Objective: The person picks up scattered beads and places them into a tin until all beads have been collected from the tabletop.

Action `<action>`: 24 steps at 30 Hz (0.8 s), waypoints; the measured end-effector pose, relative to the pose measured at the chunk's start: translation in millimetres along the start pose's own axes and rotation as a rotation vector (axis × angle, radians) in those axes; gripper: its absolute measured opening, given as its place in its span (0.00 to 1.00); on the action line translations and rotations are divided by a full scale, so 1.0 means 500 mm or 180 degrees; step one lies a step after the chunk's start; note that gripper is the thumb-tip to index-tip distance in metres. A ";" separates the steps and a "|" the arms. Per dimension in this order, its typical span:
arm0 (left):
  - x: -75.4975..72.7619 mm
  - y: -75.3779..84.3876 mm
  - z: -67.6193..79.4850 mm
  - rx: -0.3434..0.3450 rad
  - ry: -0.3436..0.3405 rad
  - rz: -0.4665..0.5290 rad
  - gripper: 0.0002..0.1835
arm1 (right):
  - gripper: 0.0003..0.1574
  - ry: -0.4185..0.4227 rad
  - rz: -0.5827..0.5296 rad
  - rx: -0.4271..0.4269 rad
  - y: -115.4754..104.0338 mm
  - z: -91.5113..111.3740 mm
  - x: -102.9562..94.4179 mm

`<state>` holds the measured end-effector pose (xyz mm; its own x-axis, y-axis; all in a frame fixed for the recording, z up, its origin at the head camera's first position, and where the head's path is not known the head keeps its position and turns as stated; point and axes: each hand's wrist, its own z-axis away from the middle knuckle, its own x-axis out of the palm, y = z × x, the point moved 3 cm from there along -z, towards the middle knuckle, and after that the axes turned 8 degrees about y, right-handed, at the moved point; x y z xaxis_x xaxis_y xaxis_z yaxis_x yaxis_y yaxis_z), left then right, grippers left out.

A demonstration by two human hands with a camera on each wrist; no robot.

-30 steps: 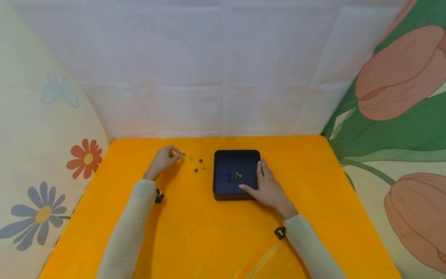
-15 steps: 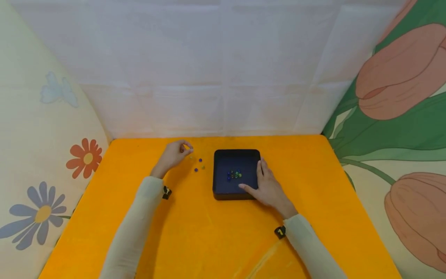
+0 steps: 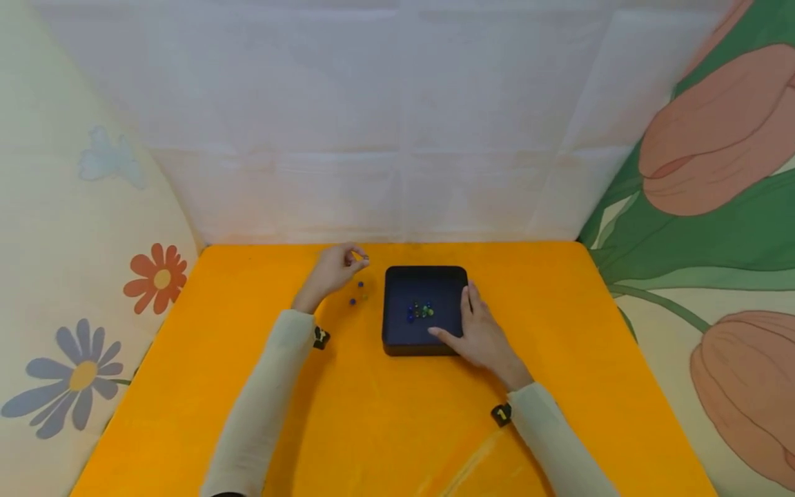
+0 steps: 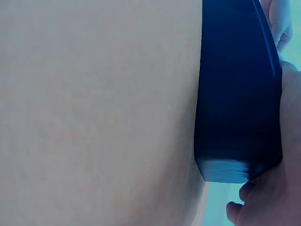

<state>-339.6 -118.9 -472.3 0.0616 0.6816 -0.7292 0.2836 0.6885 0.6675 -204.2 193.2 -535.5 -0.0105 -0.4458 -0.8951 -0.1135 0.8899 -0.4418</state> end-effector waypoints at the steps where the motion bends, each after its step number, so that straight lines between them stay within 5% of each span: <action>1: 0.004 0.005 -0.002 0.0018 -0.0004 0.0011 0.16 | 0.79 -0.0005 0.0012 0.0002 0.000 0.000 0.001; 24: 0.086 0.108 -0.029 0.0099 -0.0272 0.0081 0.12 | 0.79 -0.0035 0.0008 0.0039 -0.001 -0.002 0.000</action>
<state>-335.7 -48.9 -465.5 0.1503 0.6742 -0.7231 0.3105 0.6622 0.6820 -205.3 192.7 -535.2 0.0003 -0.4425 -0.8967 -0.1013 0.8921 -0.4403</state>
